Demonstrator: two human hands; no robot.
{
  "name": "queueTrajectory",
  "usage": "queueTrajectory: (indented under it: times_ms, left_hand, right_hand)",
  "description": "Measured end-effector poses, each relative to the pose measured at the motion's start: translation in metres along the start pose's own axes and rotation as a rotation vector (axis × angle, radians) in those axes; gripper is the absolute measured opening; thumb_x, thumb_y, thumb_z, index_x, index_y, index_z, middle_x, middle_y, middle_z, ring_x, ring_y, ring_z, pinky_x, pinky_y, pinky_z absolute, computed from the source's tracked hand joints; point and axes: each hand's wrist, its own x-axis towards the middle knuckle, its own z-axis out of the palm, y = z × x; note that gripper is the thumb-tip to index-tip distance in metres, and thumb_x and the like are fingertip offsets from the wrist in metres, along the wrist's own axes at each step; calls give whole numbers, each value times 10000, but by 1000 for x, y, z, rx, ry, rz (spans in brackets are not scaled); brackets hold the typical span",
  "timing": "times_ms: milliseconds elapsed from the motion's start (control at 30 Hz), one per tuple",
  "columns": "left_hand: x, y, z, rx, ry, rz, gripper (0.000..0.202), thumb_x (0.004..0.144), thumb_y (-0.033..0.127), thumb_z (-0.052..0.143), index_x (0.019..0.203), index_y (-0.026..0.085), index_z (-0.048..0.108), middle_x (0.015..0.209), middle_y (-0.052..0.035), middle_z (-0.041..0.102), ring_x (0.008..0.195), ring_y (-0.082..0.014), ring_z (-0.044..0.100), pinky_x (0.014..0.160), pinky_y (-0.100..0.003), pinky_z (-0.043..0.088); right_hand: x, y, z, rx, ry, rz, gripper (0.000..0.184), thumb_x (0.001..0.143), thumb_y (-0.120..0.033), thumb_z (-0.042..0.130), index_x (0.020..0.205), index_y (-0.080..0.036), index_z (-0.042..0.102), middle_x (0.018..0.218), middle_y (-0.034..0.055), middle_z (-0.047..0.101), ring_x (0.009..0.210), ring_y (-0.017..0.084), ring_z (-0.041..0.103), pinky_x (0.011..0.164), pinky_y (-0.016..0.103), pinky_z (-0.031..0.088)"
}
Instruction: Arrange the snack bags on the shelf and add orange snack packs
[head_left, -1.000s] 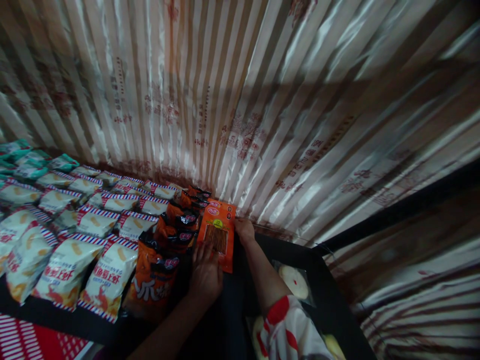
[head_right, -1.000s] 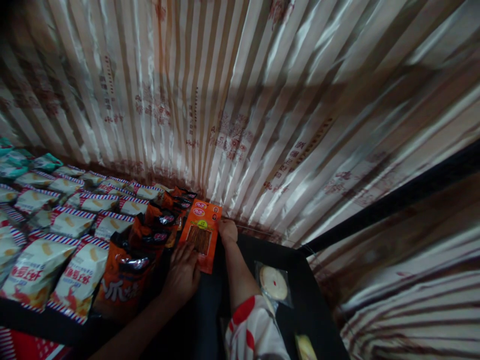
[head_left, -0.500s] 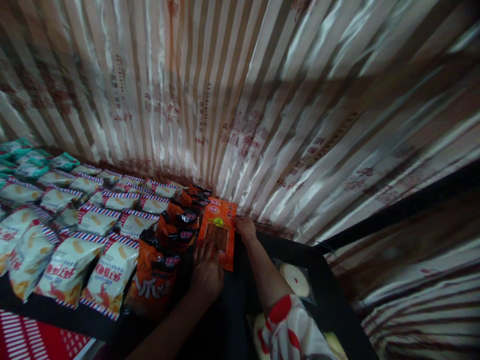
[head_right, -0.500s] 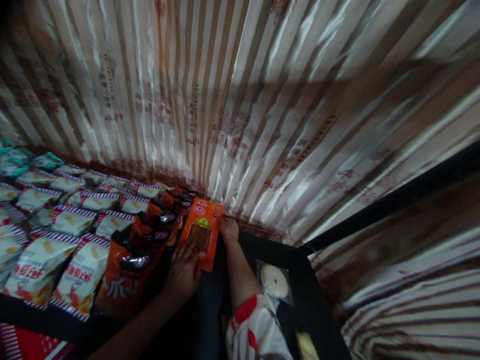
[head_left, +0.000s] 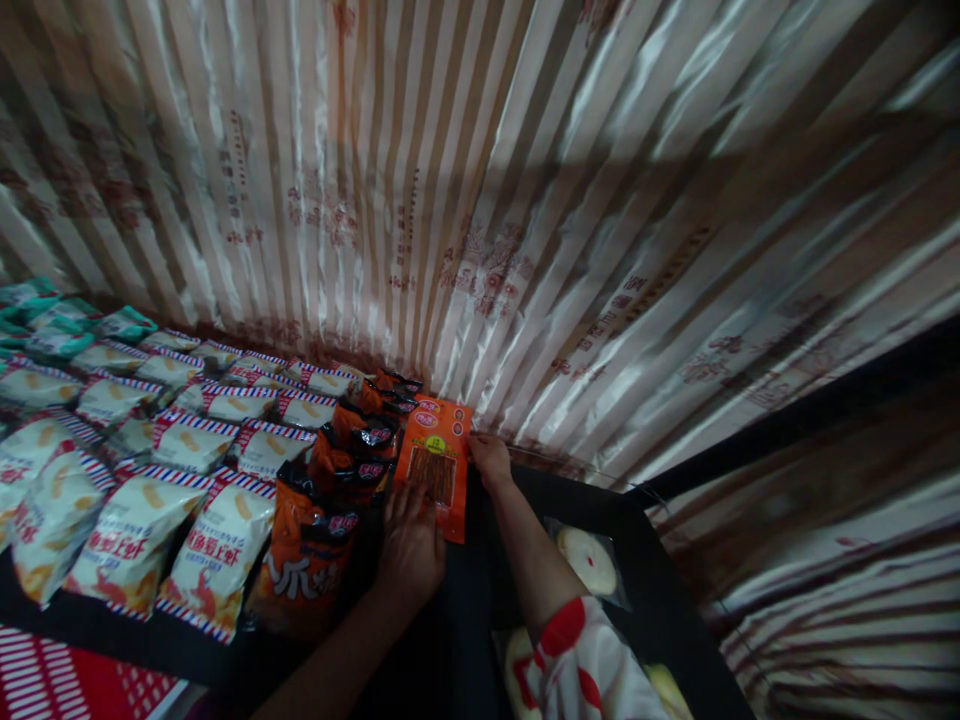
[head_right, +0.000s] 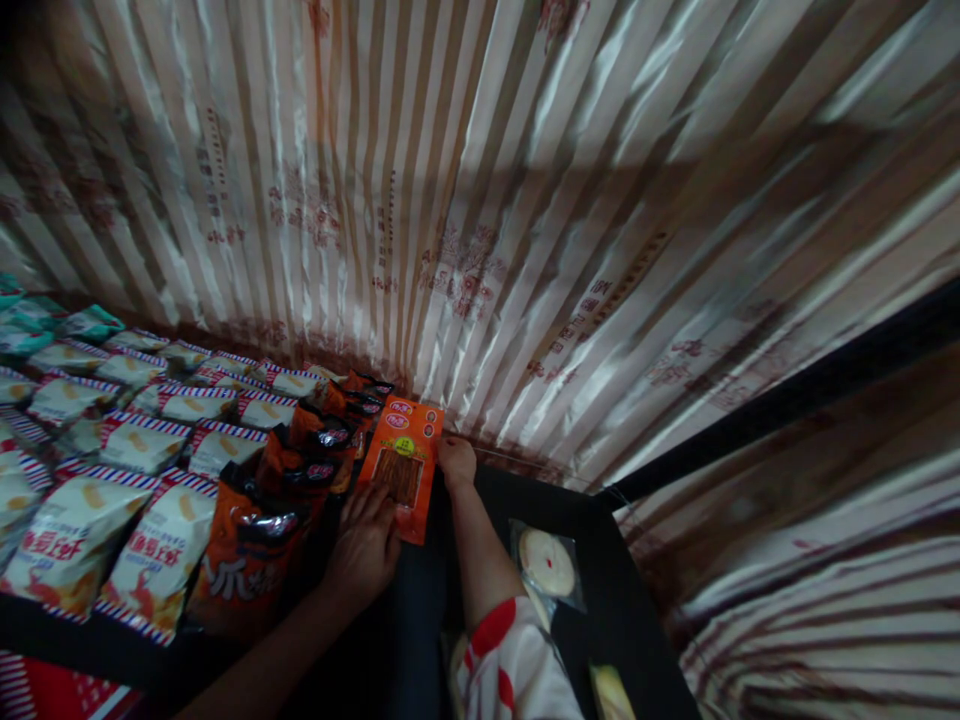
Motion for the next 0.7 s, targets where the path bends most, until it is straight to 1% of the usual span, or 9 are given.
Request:
queueTrajectory:
  times_ms: [100,233,300,400,467,533,633,700]
  left_hand:
    - [0,0,-1,-1,-3,-1,375,821,163,453,1141,104,639,1323,-134,546,1283,-305,424,1115,-481,267]
    - [1,0,-2,-5,5,5,367,825,157,444,1129,104,643,1311,-130,557,1278,-297,431,1121,-480,258]
    - [1,0,-2,-10,11,4,365,822,161,452,1128,108,645,1310,-131,558,1273,-298,437,1120,-482,260]
    - [1,0,-2,-16,23,8,367,820,168,455,1127,107,647,1303,-137,562,1261,-298,451,1113,-485,275]
    - [1,-1,0,-18,36,12,367,823,167,448,1124,103,649,1299,-141,564,1256,-296,456,1111,-486,279]
    - [1,-1,1,-22,45,19,365,826,171,449,1122,100,651,1299,-146,563,1257,-298,455,1113,-487,275]
    - [1,-3,3,-22,55,26,353,834,187,452,1107,108,662,1292,-146,568,1257,-303,452,1114,-492,270]
    - [0,-4,4,-21,67,31,346,836,189,450,1094,114,667,1286,-143,574,1255,-302,455,1115,-493,265]
  right_hand:
    - [-4,-1,-5,-9,29,48,354,865,-366,420,811,-195,726,748,58,718,688,169,671,555,214,448]
    - [-6,-2,-15,-58,116,86,425,910,-389,342,1033,-183,694,969,125,706,861,229,665,682,287,474]
    - [-3,-3,-18,-81,138,61,421,926,-376,327,1102,-204,669,1060,118,685,955,224,641,774,300,469]
    - [4,-4,-20,-114,122,21,371,916,-398,389,1101,-259,679,1154,81,655,1091,233,579,902,344,430]
    - [10,-4,-19,-129,86,20,357,905,-432,412,1072,-289,694,1157,62,659,1120,257,560,925,402,418]
    - [16,-4,-18,-135,43,22,357,904,-454,409,1036,-305,706,1110,48,681,1096,261,576,916,427,419]
    - [23,-5,-17,-132,-19,5,348,899,-440,424,956,-278,727,984,43,717,989,228,632,866,374,442]
    - [27,-5,-18,-127,-53,-16,348,897,-426,436,909,-247,734,908,47,726,898,202,658,778,304,463]
